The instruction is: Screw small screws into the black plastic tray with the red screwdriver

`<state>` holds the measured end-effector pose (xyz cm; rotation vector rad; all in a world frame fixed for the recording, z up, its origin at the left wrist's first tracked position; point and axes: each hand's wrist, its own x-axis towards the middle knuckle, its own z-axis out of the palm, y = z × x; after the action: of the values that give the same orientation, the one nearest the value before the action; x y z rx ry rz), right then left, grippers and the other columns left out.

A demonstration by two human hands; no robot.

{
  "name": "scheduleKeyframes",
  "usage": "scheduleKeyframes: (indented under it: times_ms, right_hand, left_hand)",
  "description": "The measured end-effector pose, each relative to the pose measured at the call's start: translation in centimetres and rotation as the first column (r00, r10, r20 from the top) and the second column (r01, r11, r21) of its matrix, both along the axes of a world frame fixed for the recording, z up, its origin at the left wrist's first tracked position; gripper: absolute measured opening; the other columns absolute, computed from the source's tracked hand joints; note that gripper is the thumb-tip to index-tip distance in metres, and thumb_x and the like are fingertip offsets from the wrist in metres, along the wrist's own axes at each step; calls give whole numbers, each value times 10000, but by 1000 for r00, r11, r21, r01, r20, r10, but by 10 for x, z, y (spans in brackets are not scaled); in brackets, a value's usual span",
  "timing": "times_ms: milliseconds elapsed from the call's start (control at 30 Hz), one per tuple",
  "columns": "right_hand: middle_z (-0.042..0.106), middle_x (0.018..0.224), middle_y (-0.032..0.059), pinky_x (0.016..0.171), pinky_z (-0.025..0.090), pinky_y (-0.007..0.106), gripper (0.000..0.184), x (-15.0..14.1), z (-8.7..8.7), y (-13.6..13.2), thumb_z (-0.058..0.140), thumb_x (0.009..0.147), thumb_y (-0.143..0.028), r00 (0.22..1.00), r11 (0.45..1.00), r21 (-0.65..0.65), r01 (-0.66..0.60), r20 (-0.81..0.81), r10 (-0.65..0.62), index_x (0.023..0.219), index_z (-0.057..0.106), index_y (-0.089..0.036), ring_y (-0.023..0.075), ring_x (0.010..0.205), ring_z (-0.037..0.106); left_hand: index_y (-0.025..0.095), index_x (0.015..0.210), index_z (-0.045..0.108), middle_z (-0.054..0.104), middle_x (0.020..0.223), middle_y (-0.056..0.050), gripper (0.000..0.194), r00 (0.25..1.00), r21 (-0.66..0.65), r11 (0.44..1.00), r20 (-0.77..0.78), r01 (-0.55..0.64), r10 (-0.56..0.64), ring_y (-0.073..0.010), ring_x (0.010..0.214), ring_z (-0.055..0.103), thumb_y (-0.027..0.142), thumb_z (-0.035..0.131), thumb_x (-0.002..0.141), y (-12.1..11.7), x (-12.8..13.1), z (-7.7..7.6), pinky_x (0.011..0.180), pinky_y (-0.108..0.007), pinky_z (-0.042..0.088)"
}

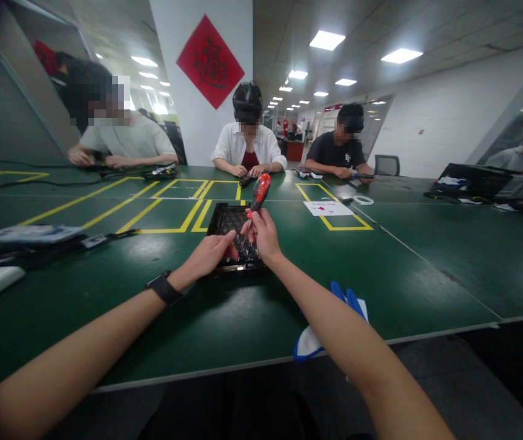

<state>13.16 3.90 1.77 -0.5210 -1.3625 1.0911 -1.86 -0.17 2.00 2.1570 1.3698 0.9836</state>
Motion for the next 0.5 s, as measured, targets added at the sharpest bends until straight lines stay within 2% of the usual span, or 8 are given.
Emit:
scheduleKeyframes:
  times_ms: [167,300,500]
  right_hand:
    - [563,589,-38,378,283,175,304,0,0,0,426,869,-452,1000,1000,3,-15,-13,15,1001,509,-191,47,381,386]
    - [571,588,-38,376,296,169,300,0,2,-3,428,871,-448,999,999,10,-44,-13,44,1003,502,-189,46,383,408]
    - [588,588,-41,352,299,164,334,1,4,-6,434,860,-483,997,997,-9,-72,3,72,1022,480,-194,46,356,412]
  left_hand:
    - [160,616,655,573,555,-22,627,999,19,1000,41,11,-11,-136,553,518,551,244,882,3,-1,-1,573,-252,348]
    - [160,710,619,558,590,1,457,999,67,998,39,8,-11,-122,552,467,557,423,821,2,-2,-3,535,-239,319]
    - [177,761,607,614,697,-15,299,997,171,984,-78,42,-29,-131,606,501,475,576,756,-1,7,7,568,-242,333]
